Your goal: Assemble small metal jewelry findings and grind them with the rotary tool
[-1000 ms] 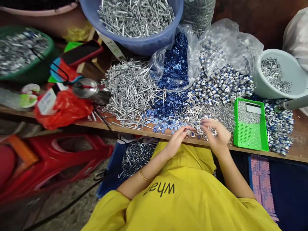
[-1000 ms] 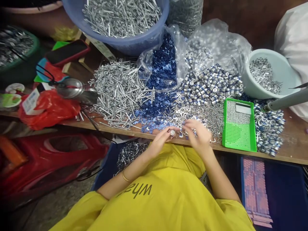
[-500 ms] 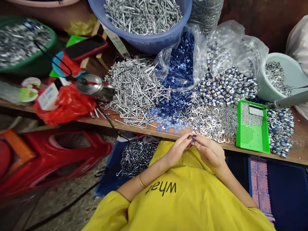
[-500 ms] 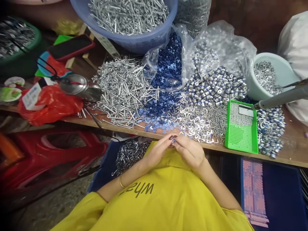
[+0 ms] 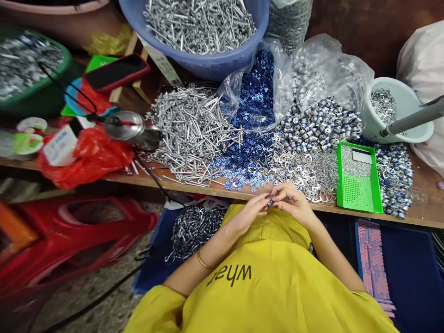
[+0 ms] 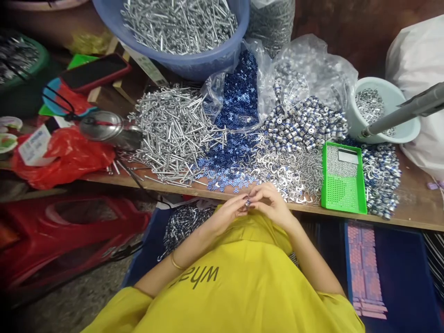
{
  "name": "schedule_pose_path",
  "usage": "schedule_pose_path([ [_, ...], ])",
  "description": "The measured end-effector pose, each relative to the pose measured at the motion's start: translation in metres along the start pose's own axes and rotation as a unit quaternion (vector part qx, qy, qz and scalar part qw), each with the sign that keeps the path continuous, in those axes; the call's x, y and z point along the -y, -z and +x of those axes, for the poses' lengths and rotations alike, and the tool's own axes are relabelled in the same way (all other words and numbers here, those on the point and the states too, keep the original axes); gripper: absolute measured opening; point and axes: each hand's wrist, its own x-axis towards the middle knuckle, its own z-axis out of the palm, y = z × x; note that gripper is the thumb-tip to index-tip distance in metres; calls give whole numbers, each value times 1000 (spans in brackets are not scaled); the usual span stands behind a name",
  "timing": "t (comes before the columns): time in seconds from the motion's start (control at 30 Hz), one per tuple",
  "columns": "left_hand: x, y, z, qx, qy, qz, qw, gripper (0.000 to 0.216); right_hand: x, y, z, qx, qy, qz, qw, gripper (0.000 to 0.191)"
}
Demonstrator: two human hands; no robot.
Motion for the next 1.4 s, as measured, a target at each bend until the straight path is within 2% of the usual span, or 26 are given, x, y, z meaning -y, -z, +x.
schedule_pose_path([
  [0.07, -8, -1, 1, 25, -27, -14, 999, 32, -5, 19, 0, 4, 6, -57, 998, 13],
  [0.13, -18, 0, 3, 5, -91, 5, 996, 34, -14, 36, 2, -21, 13, -188, 982, 17],
  [0.23, -28, 2, 10, -48, -175, 93, 979, 33, -37, 48, 7, -14, 19, -400, 916, 17],
  [0.27, -29, 2, 13, -53, -187, 127, 973, 33, -45, 48, 9, -1, 24, -440, 898, 17],
  [0.33, -29, 2, 19, -55, -205, 193, 958, 36, -56, 45, 14, 4, 38, -470, 882, 18],
  [0.43, -24, -2, 26, -72, -221, 235, 944, 40, -61, 43, 20, -54, 56, -437, 896, 18],
  [0.57, -19, -10, 29, -77, -185, 140, 970, 43, -50, 50, 24, -177, 54, -318, 930, 15],
  [0.67, -23, -16, 24, -31, -143, 101, 984, 41, -26, 53, 21, -228, 27, -174, 957, 11],
  [0.77, -31, -22, 13, 62, -96, 84, 990, 44, 10, 46, 14, -172, 23, -24, 985, 13],
  [0.87, -37, -28, 1, 148, -50, 42, 987, 48, 41, 33, 9, -89, 75, 23, 993, 12],
  [0.93, -39, -30, -5, 194, -17, 20, 981, 49, 51, 27, 9, -59, 98, 49, 992, 13],
  [1.03, -35, -30, -10, 247, 20, 3, 969, 50, 52, 19, 8, -39, 99, 97, 990, 11],
  [1.17, -24, -22, -12, 269, 33, -50, 961, 48, 42, 7, 1, -62, 84, 127, 986, 14],
  [1.3, -16, -13, -13, 246, 14, -53, 968, 43, 39, -3, -4, -79, 53, 127, 987, 13],
  [1.4, -16, -7, -13, 238, 8, -54, 970, 38, 38, -1, 4, -32, 51, 84, 995, 12],
])
